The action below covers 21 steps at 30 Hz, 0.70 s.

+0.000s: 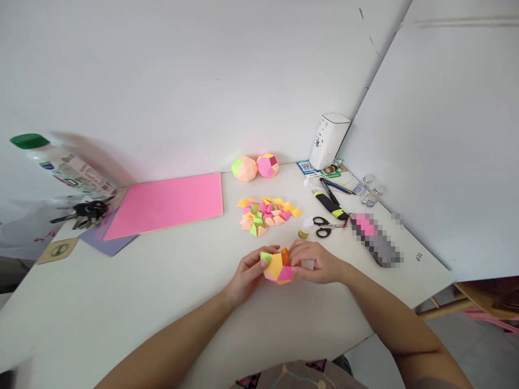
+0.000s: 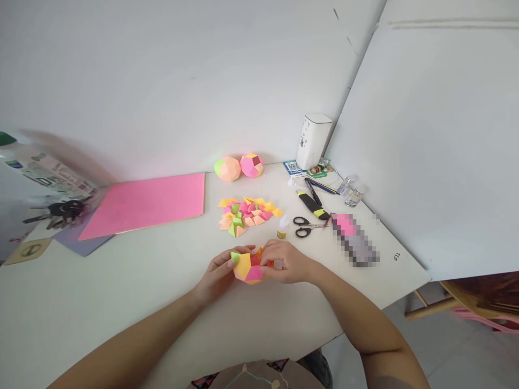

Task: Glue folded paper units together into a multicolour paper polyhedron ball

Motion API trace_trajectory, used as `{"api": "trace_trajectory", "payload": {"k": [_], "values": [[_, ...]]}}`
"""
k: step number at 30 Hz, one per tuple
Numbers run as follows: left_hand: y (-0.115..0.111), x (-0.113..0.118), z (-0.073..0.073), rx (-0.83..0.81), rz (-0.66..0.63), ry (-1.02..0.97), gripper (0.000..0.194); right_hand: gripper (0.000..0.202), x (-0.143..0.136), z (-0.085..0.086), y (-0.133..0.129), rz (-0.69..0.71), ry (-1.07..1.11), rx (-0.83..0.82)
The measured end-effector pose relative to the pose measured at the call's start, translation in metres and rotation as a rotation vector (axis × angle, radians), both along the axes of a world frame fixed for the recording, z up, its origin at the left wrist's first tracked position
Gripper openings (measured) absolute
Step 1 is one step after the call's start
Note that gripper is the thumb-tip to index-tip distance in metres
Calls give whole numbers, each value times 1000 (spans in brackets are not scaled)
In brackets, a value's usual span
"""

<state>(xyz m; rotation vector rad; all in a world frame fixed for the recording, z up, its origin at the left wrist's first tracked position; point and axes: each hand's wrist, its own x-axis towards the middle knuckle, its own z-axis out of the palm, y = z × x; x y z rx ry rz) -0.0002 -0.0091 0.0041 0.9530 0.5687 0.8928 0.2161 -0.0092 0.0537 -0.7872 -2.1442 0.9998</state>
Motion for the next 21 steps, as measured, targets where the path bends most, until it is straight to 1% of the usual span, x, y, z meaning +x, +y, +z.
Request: {"api": "trace_trajectory", "payload": {"k": [2,4,7,9,11,15,18,20,21], "values": [[0,0,-4,129,17,46,14,10,-1,3,0,45,-50,138],[0,1,-5,198,-1,77,8,11,-2,6,1,85,-85,202],[0,1,-4,192,-30,78,7,12,-2,10,1,145,-63,237],[1,1,-3,183,-71,61,8,12,-1,10,3,120,-12,261],[3,1,-2,199,-142,38,11,15,0,9,4,10,64,313],[7,-1,1,238,-281,42,14,28,4,4,3,-301,226,432],[9,-2,3,184,-342,43,15,33,7,2,-1,-454,273,482],[9,-3,4,132,-357,47,16,32,10,1,-2,-552,294,519],[9,-4,3,104,-354,51,16,30,12,0,-1,-623,292,522]]}}
